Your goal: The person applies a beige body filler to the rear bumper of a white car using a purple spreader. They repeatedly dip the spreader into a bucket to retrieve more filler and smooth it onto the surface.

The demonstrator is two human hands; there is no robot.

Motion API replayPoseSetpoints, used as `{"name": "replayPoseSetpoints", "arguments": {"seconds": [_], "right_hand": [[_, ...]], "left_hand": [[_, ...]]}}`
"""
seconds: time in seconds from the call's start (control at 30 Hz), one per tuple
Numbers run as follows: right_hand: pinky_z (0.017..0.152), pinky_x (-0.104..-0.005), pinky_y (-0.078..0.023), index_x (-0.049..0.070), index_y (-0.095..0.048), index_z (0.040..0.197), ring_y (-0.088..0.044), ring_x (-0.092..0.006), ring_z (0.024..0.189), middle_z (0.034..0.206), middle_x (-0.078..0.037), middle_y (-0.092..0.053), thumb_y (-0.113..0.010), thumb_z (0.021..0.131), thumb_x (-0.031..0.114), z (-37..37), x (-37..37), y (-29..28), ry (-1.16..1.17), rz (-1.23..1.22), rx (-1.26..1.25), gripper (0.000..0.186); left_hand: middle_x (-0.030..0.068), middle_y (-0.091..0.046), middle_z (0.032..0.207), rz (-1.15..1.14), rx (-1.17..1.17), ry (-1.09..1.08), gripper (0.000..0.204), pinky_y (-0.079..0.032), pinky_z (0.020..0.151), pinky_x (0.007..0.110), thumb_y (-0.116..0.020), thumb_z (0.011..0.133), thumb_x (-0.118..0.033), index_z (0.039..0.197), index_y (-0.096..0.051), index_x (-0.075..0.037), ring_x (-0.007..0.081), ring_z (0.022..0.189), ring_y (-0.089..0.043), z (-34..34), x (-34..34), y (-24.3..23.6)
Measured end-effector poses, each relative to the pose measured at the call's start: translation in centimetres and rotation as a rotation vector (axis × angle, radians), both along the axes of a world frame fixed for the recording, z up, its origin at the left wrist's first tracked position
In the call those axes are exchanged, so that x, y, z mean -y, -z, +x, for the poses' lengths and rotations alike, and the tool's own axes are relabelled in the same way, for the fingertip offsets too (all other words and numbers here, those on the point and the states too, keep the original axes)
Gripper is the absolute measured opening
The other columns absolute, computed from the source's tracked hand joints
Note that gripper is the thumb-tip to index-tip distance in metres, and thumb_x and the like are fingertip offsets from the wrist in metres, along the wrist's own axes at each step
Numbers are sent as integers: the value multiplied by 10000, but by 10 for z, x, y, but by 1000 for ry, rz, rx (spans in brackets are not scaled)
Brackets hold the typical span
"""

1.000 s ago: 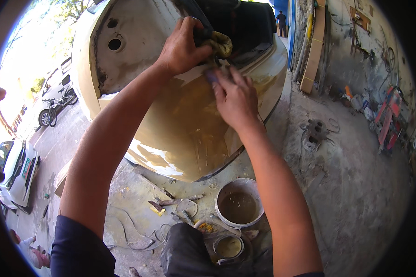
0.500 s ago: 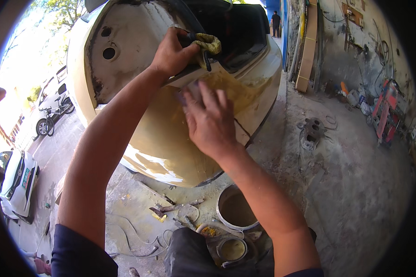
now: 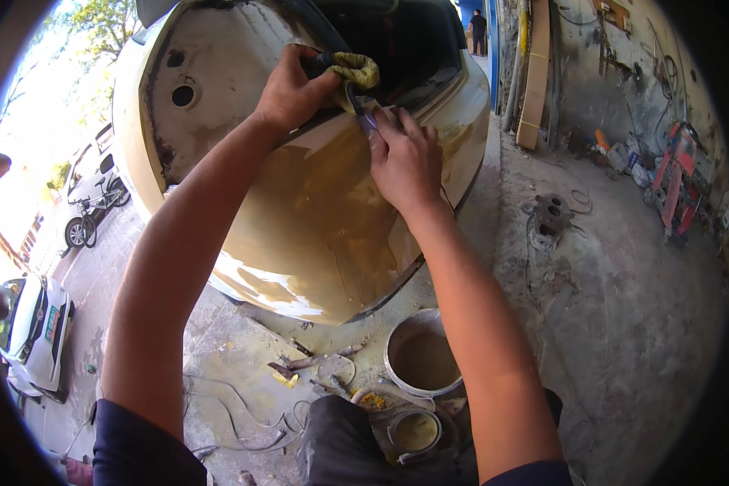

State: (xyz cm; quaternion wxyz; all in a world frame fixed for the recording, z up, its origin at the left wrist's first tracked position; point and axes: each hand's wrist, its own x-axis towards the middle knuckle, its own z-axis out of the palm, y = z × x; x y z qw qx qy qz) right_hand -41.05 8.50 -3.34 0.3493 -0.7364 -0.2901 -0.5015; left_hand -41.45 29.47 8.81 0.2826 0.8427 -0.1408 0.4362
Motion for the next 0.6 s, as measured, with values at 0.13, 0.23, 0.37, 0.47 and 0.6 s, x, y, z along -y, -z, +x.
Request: {"name": "replayPoseSetpoints", "arguments": {"seconds": [0.13,0.23,0.37,0.47,0.6], "right_hand": [[1063,-537,-548,144,-815,1456,-650,-428,1245,1532,-238,-686,-761,1062,253,-64,-26,28,-122,-131,142,413],[1071,-536,-562,123,-829,1411,-697,-464,1187,1459,-220,-745,-736,1085,221,-53,-11,18,-145,-86,124,353],[978,-552,-572,133,-827,1381,-703,-448,1122,1374,-177,-772,-696,1104,235,-12,7,10,72,-76,23,323],[1074,-527,-560,139,-811,1470,-674,-442,1217,1472,-234,-730,-761,1070,258,-70,-21,29,-173,-147,136,420],[1092,-531,-559,151,-814,1446,-727,-426,1127,1437,-233,-769,-668,1119,209,5,23,18,92,-103,18,363]], "left_hand": [[226,-771,1255,31,26,-48,717,-585,1078,442,-901,913,-407,1433,-620,-1,325,1189,-746,-4,-3,2],[265,-731,1318,5,-8,11,736,-580,1089,474,-901,886,-395,1420,-603,14,394,1228,-725,-8,0,0],[230,-760,1257,-10,106,-7,704,-582,1065,454,-901,920,-413,1416,-610,-6,325,1188,-738,1,6,2],[233,-754,1253,13,85,-21,705,-581,1063,451,-903,919,-412,1406,-606,4,328,1185,-734,-9,-8,1],[278,-721,1313,32,81,73,741,-576,1079,492,-907,861,-366,1412,-594,18,421,1217,-715,-6,10,-3]]}}
